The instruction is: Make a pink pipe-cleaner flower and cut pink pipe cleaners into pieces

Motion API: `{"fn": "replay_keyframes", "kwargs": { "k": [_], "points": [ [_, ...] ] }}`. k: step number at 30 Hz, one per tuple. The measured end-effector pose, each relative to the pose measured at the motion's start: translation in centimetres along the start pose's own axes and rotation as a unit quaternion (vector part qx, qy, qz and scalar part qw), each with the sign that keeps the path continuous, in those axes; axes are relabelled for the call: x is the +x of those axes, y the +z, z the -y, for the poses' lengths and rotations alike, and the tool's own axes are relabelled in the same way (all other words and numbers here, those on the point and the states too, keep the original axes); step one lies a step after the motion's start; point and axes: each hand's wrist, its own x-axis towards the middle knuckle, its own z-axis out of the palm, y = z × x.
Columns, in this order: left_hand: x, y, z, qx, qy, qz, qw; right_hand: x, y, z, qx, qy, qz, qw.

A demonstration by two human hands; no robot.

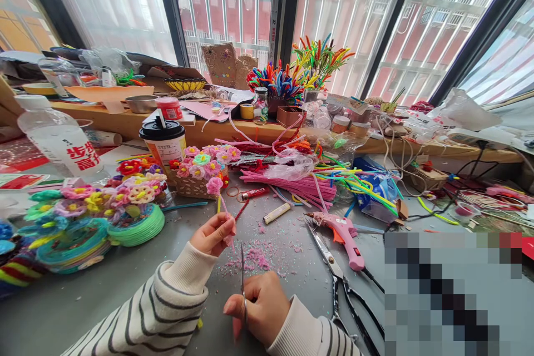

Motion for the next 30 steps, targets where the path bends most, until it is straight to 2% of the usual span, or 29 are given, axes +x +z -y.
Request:
{"fn": "replay_keyframes", "kwargs": {
  "k": [6, 11, 22, 26, 30],
  "points": [
    [-0.2, 0.2, 0.1, 0.009, 0.004, 0.027, 1.0, -0.1, 0.2, -0.1, -0.015, -0.029, 0.036, 0.999],
    [-0.2, 0.3, 0.1, 0.023, 0.005, 0.03, 0.999, 0.0, 0.2, -0.1, -0.026, -0.022, 0.047, 0.998],
    [0.0, 0.0, -0.1, 0.014, 0.011, -0.02, 1.0, 0.4, 0.3, -0.2, -0.02, 0.041, -0.025, 0.999],
    [-0.1, 0.0, -0.1, 0.026, 0.012, -0.021, 0.999, 0.4, -0.2, 0.0, -0.017, 0.034, -0.04, 0.998],
    [-0.3, 0.1, -0.2, 0.093, -0.008, -0.024, 0.995, 0.4, -0.8, 0.2, -0.016, 0.02, -0.073, 0.997]
  ]
}}
